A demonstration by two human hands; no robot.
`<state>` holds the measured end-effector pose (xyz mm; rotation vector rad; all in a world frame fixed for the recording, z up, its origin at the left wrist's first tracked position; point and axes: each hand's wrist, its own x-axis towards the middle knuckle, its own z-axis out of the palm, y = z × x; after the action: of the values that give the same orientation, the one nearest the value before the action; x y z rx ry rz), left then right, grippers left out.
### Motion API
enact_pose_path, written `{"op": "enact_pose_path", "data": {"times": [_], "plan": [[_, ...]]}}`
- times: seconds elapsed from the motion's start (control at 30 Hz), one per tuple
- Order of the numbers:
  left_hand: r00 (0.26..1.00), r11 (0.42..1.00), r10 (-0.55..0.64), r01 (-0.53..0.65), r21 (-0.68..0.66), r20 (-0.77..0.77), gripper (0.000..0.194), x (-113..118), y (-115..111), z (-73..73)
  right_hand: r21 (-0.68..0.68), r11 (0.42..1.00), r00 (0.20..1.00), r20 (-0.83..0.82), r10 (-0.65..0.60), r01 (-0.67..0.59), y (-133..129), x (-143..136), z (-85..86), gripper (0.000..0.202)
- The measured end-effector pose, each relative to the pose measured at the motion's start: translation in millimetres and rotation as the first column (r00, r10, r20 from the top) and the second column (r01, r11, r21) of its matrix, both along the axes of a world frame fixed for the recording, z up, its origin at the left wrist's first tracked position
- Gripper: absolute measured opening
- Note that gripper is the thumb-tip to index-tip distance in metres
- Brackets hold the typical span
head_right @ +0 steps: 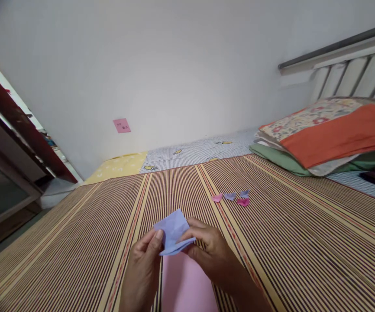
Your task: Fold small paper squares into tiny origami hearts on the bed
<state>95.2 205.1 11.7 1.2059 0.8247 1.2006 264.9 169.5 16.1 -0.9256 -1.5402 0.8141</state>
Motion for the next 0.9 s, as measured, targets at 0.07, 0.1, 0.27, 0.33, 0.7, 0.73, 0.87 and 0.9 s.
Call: {"op": "enact_pose_path", "data": {"times": [0.07, 0.1, 0.27, 0.33, 0.7, 0.73, 0.87, 0.9], "plan": [[1.0, 1.0, -0.005, 0.005, 0.017, -0.012, 0.033, -0.4, -0.3, -1.2, 0.001, 1.0, 1.0, -0.01, -0.023, 0.023, 0.2, -2.6, 1.5, 0.022], [1.0, 1.0, -0.012, 0.012, 0.021, -0.014, 0.033, -0.4, -0.7, -1.6, -0.001, 0.999, 0.999, -0.022, -0.046, 0.046, 0.7, -4.0, 1.8, 0.024], [0.999, 0.999, -0.005, 0.007, 0.042, -0.04, 0.035, 1.6, -4.0, -1.6, -0.018, 0.993, 0.991, -0.062, -0.12, 0.119, 3.6, -10.4, 0.1, 0.026], [0.998, 0.997, 0.018, -0.014, 0.07, -0.054, 0.038, 2.7, -5.1, -0.7, -0.013, 0.991, 0.99, -0.056, -0.132, 0.131, 3.9, -11.9, -0.4, 0.025], [0.988, 0.996, 0.003, 0.011, 0.086, -0.156, 0.038, 9.5, -7.8, 3.8, -0.069, 0.983, 0.985, -0.01, -0.17, 0.169, 4.6, -11.2, -4.0, 0.031], [0.987, 0.996, -0.002, 0.017, 0.091, -0.163, 0.039, 10.1, -8.1, 3.9, -0.07, 0.983, 0.985, -0.005, -0.172, 0.172, 4.3, -10.7, -4.6, 0.031], [0.983, 0.995, -0.011, 0.028, 0.093, -0.186, 0.04, 11.2, -8.8, 4.8, -0.086, 0.977, 0.981, 0.027, -0.195, 0.196, 2.8, -8.9, -7.5, 0.032], [0.982, 0.996, -0.017, 0.034, 0.088, -0.187, 0.04, 11.2, -8.9, 5.1, -0.084, 0.975, 0.979, 0.042, -0.201, 0.203, 2.7, -8.6, -8.0, 0.033]]}}
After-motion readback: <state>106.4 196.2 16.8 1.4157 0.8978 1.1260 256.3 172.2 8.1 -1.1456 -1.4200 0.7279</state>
